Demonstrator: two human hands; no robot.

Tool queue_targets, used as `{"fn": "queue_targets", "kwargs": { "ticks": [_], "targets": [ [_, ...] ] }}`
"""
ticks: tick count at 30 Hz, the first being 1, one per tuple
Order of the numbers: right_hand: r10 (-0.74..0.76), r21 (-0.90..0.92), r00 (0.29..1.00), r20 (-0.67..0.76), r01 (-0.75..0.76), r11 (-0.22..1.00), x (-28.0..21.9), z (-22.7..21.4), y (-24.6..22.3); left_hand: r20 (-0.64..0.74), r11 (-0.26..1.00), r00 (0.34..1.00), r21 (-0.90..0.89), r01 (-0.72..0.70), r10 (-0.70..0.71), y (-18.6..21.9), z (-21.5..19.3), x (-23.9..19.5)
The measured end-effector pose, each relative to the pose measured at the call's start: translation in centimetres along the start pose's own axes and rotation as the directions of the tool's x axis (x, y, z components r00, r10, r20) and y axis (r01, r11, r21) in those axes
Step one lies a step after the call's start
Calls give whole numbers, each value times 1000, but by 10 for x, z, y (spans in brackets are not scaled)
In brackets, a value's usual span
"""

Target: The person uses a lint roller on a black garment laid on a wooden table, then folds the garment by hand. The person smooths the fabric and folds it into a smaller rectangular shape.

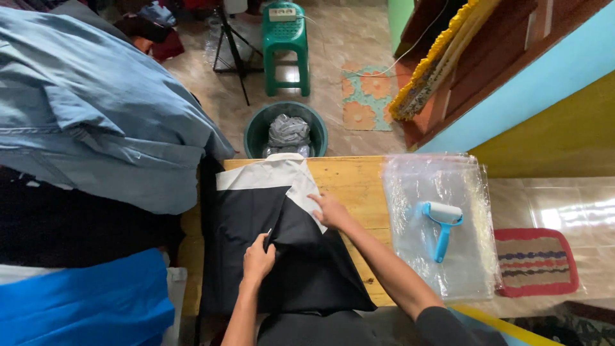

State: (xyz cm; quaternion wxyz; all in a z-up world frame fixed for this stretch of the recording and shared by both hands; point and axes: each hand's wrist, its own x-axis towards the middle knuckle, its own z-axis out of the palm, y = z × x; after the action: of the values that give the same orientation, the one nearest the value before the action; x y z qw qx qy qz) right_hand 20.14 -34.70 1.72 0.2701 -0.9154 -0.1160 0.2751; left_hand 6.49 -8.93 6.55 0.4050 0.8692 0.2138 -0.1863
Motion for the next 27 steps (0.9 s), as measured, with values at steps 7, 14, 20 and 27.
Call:
{"fn": "queue_targets", "kwargs": {
  "ticks": [7,14,20,27],
  "targets": [
    [-214,-585,957,-195,62,809,-37,84,14,23,963,987,223,149,-158,-29,-8,6],
    [-69,-516,980,-186,-38,856,-56,78,13,337,995,937,68,71,-90,-13,-26,-27],
    [-324,-299,894,-309,232,926,16,35,-11,562,954,827,-263,145,29,6,-41,-36],
    [-243,-469,969,-48,193,862,136,37,-6,61,984,982,22,179,-180,-14,-21,-3]
  ]
}}
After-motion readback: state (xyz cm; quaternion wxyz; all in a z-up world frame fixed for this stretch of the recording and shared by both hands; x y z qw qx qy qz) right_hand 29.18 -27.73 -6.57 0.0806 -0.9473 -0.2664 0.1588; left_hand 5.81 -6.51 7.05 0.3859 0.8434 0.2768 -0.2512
